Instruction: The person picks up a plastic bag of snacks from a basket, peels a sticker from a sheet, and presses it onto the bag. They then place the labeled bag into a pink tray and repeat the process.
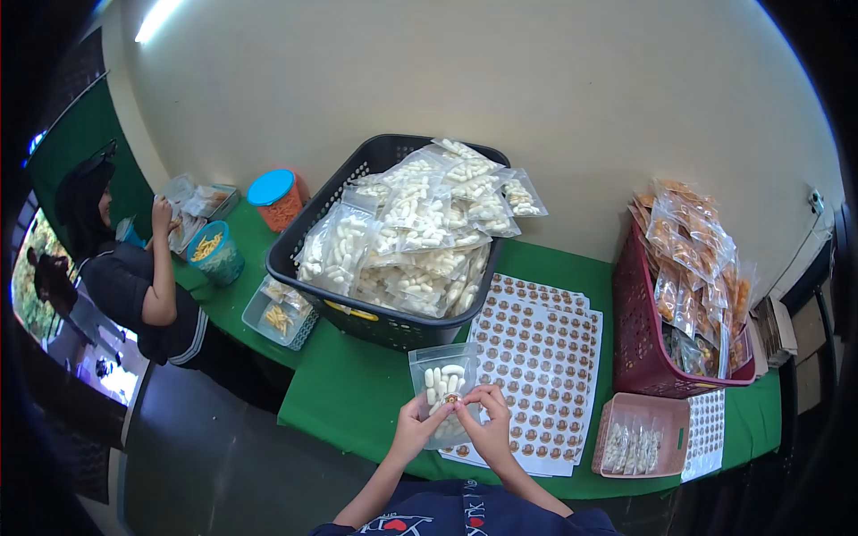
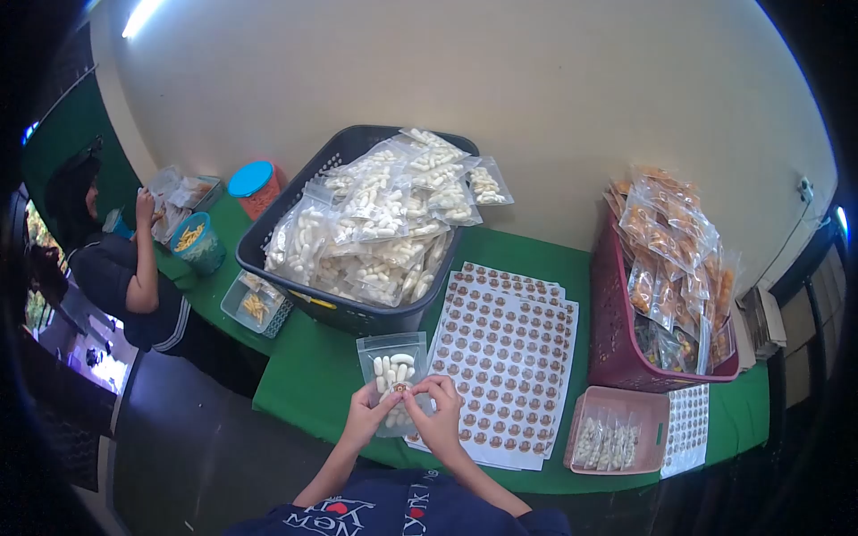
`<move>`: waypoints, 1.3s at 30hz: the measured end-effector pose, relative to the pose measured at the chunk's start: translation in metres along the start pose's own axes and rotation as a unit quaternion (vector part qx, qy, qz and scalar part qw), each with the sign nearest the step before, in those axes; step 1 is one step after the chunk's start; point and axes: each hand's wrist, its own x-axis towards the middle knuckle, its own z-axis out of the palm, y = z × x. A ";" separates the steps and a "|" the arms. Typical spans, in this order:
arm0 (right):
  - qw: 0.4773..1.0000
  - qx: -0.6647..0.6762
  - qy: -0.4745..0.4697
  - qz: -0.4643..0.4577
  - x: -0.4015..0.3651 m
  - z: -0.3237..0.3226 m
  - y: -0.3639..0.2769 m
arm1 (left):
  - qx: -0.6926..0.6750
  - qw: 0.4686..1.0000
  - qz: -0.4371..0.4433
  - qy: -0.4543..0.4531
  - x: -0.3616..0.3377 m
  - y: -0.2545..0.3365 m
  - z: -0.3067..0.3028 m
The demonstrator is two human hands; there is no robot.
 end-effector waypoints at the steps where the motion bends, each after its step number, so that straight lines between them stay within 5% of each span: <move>1: 1.000 0.005 0.005 0.006 -0.001 0.002 -0.002 | 0.000 1.000 0.000 0.008 -0.003 -0.001 -0.001; 5: 0.983 0.133 0.032 0.121 -0.003 0.008 0.001 | -0.018 0.999 -0.025 0.019 -0.005 -0.012 -0.005; 10: 0.929 0.271 -0.093 0.234 0.002 -0.009 0.015 | -0.017 0.999 -0.046 -0.011 -0.003 -0.009 0.004; 32: 0.939 0.289 -0.045 0.182 0.015 -0.010 0.021 | 0.027 1.000 0.000 -0.007 0.011 -0.015 0.012; 39: 0.949 0.257 -0.010 0.180 0.017 -0.014 0.015 | -0.012 0.998 -0.060 -0.024 0.020 -0.009 0.020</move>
